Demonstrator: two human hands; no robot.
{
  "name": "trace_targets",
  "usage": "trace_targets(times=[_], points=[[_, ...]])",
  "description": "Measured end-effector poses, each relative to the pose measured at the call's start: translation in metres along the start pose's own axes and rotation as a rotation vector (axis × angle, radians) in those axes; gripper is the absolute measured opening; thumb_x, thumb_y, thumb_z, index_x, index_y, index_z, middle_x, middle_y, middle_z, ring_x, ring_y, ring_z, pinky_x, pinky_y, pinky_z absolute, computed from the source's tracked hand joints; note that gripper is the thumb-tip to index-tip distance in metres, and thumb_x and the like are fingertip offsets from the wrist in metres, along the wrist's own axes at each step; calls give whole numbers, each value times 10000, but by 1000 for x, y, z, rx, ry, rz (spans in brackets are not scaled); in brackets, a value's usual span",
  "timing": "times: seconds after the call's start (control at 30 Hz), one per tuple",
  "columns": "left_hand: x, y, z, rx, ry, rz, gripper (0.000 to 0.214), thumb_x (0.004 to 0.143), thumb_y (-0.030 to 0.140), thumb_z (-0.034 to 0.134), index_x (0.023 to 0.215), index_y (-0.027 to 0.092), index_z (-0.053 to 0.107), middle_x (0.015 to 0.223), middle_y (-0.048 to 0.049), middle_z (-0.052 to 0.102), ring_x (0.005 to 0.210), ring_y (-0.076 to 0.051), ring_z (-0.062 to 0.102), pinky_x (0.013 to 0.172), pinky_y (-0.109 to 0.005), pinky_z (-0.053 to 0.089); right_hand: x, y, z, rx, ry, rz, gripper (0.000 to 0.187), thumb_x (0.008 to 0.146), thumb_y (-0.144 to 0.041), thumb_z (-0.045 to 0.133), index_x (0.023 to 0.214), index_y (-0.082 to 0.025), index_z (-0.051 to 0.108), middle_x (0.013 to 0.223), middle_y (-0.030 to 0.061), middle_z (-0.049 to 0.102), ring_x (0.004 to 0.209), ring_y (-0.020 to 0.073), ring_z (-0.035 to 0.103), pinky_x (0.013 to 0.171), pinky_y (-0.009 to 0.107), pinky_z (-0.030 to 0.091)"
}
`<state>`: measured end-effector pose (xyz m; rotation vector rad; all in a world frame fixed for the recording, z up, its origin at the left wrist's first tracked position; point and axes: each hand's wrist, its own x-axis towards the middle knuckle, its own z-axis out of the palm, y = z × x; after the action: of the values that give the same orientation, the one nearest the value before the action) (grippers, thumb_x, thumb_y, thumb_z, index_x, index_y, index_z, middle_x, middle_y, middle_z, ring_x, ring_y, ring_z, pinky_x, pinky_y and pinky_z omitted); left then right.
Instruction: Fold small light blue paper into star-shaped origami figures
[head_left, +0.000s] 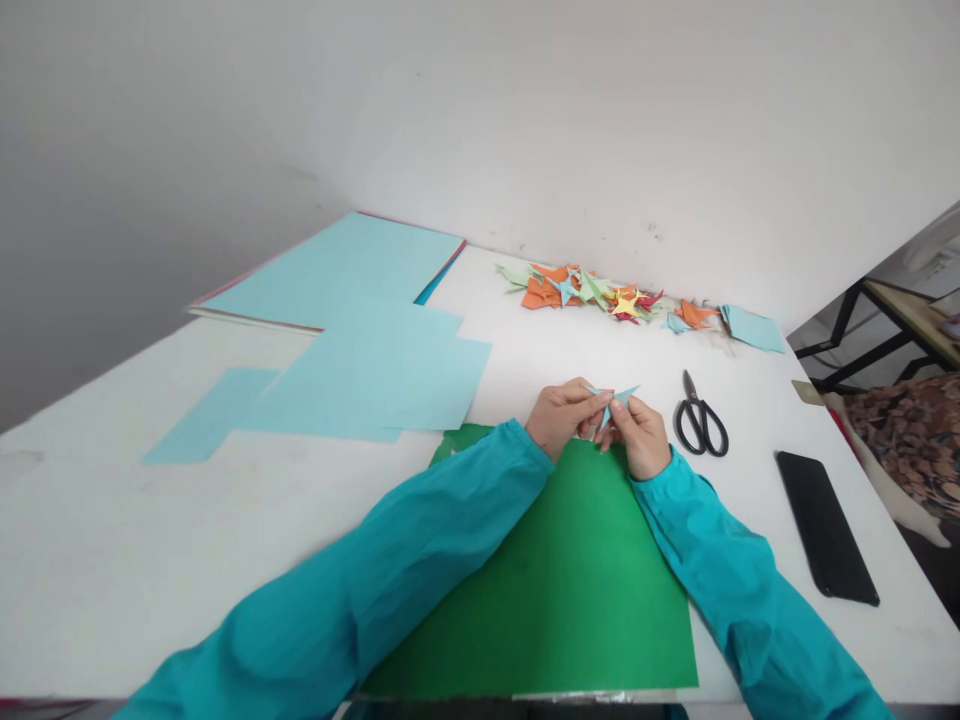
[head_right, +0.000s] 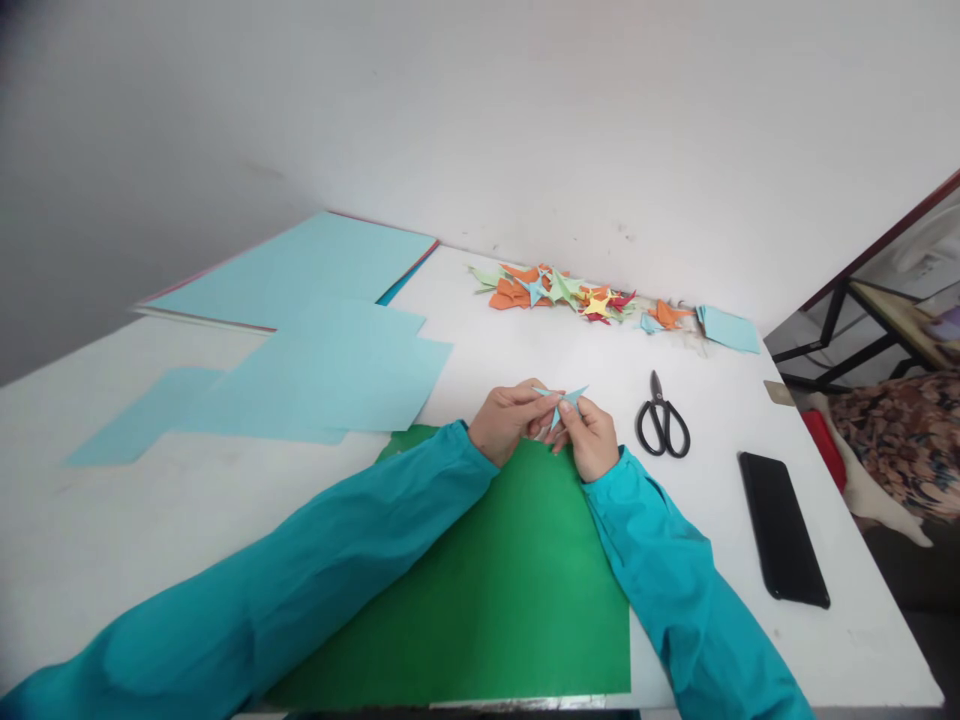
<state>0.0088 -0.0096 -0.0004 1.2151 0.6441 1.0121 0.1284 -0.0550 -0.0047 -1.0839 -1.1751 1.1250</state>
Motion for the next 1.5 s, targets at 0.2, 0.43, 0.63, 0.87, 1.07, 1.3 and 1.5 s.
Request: trace_targets(times=[0.2,0.43,0.63,0.87,1.07,1.3,1.5], points=[[0,-2,0,58,32,11,371,678,403,619,460,126,503,367,43,425,327,-43,370,367,-197,282,-1,-1,0,-131,79,13,320,761,-435,555,590,-165,545,460,-17,563,396,103,507,411,230,422],[0,2,1,-84,11,-126,376,634,418,651,471,129,476,359,22,470,314,-59,399,357,-202,278,-1,-5,1,-120,0,17,341,726,-472,574,582,-163,548,439,-9,576,365,105,507,385,231,422],[2,-6,0,-197,-1,-204,365,693,467,581,598,120,515,350,17,483,304,-85,430,346,-202,307,1,0,-3,-30,18,46,334,720,-444,595,553,-159,543,430,-10,577,351,100,503,372,221,419],[2,-3,1,-206,36,-203,405,690,511,565,594,120,517,328,22,461,295,-89,431,337,-199,308,2,0,-3,-62,17,46,333,716,-451,596,561,-160,547,438,-6,587,354,102,507,370,220,415],[1,-1,2,-254,67,-180,425,663,523,585,549,124,490,327,16,468,289,-74,403,348,-204,298,0,-2,-1,-109,3,31,341,718,-457,592,552,-166,528,443,-9,582,363,102,516,380,220,421],[1,2,2,-202,75,-206,483,632,604,558,564,130,491,317,21,454,284,-80,411,334,-207,310,0,1,-3,-134,-14,15,346,735,-475,566,579,-169,526,458,-6,583,387,108,525,394,228,429],[0,-1,1,-77,31,-168,395,488,418,749,537,122,494,340,39,487,299,-58,414,329,-178,297,0,1,-3,-197,-33,-24,345,766,-475,526,598,-173,522,461,-9,572,392,102,514,403,227,424]])
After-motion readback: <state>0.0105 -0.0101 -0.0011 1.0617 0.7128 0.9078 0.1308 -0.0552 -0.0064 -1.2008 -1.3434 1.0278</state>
